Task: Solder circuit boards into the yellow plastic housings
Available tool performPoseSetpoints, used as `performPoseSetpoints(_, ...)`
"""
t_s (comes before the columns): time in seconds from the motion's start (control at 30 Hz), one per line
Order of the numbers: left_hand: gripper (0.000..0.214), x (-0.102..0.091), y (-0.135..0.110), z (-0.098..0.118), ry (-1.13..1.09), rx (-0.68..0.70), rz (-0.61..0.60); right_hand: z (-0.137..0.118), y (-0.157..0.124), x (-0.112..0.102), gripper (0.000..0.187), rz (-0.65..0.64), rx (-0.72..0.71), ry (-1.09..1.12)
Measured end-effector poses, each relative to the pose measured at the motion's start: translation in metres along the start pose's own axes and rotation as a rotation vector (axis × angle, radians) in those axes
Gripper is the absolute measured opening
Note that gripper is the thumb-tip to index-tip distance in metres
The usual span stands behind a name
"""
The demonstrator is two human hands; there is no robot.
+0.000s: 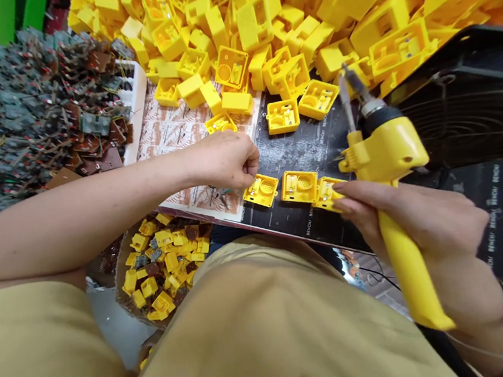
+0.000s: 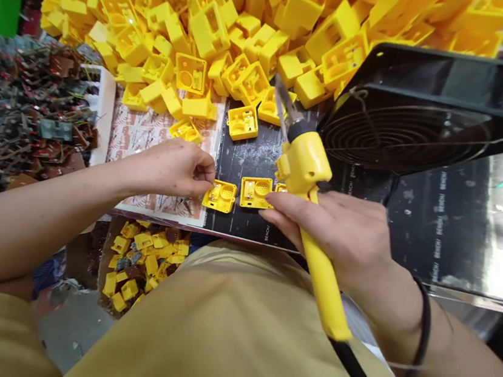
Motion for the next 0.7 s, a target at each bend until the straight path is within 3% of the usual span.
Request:
performPoseSetpoints(0.07, 0.014, -0.003, -0.007, 0.0, 0.037, 0.027, 0.07, 0.004, 0.001, 0.008, 0.017, 0.033, -0.03, -0.076)
performPoseSetpoints(0.17, 0.033, -0.003, -0.027, 0.003, 0.062, 0.151, 0.262, 0.01, -0.001, 0.019, 0.031, 0.004, -0.042, -0.054)
performPoseSetpoints(0.27, 0.049, 0.018, -0.041, 0.011, 0.009, 0.327, 0.359, 0.013, -0.005, 0.027, 0.044, -0.024, -0.084, 0.018)
performPoseSetpoints(0.33, 0.047, 0.031, -0.038, 0.014, -0.02, 0.367, 0.421, 0.015, -0.007, 0.036, 0.044, -0.062, -0.106, 0.051)
performPoseSetpoints(0.4, 0.047, 0.032, -0.028, 0.013, -0.025, 0.327, 0.521, 0.016, -0.009, 0.043, 0.039, -0.086, -0.111, 0.062)
performPoseSetpoints(0.5, 0.049, 0.007, -0.023, 0.001, -0.025, 0.207, 0.655, 0.021, -0.015, 0.047, 0.037, -0.058, -0.076, 0.047)
performPoseSetpoints(0.63, 0.029, -0.038, -0.06, -0.04, -0.076, -0.019, 0.813, 0.024, -0.026, 0.043, 0.047, -0.02, -0.01, 0.055)
performPoseSetpoints(0.7, 0.027, -0.038, -0.079, -0.058, -0.021, -0.101, 0.723, 0.019, -0.028, 0.043, 0.049, -0.035, 0.013, 0.088)
Point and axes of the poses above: each hand's wrist, its own y-axis towards the middle knuckle, its own x-axis out of the palm, z = x × y, the point moved 6 cm from there along y, towards the middle knuckle, and after that the axes turned 7 degrees about z, right-handed, at the moved point
